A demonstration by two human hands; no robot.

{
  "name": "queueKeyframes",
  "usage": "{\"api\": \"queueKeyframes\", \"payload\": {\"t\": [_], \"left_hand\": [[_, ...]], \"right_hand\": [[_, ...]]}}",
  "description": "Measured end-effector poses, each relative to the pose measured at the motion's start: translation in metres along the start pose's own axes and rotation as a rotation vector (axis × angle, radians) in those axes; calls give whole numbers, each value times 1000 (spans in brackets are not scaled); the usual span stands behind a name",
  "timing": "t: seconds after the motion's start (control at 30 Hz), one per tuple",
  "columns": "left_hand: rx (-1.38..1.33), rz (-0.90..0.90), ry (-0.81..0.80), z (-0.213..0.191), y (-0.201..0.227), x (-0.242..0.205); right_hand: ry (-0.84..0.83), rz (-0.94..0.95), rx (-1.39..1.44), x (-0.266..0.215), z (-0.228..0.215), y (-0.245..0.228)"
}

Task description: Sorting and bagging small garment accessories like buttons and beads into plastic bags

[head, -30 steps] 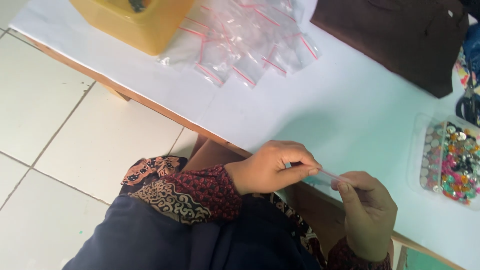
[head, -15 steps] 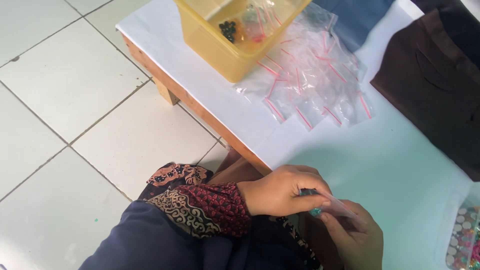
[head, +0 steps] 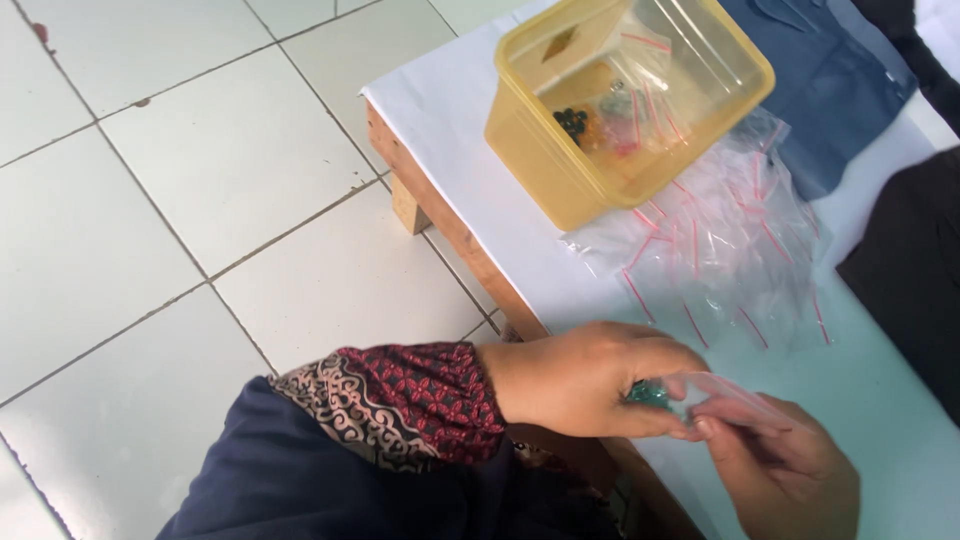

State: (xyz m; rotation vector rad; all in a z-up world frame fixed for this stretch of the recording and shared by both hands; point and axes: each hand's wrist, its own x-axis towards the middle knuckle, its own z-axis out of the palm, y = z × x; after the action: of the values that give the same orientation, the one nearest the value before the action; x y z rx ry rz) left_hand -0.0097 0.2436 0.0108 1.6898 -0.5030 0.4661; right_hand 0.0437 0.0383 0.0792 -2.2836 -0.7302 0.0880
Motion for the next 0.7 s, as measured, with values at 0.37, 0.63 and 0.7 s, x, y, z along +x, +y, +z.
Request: {"api": "queueKeyframes", "payload": {"t": [0.37, 0.63, 0.7], "left_hand": [[538, 389, 264, -156, -5, 130], [710, 340, 261, -208, -50, 157], [856, 190, 127, -214, -73, 163]], "right_hand": [[24, -289, -61, 174, 9, -7], [76, -495, -133, 238, 28, -17], [87, -695, -408, 253, 28, -7]]}}
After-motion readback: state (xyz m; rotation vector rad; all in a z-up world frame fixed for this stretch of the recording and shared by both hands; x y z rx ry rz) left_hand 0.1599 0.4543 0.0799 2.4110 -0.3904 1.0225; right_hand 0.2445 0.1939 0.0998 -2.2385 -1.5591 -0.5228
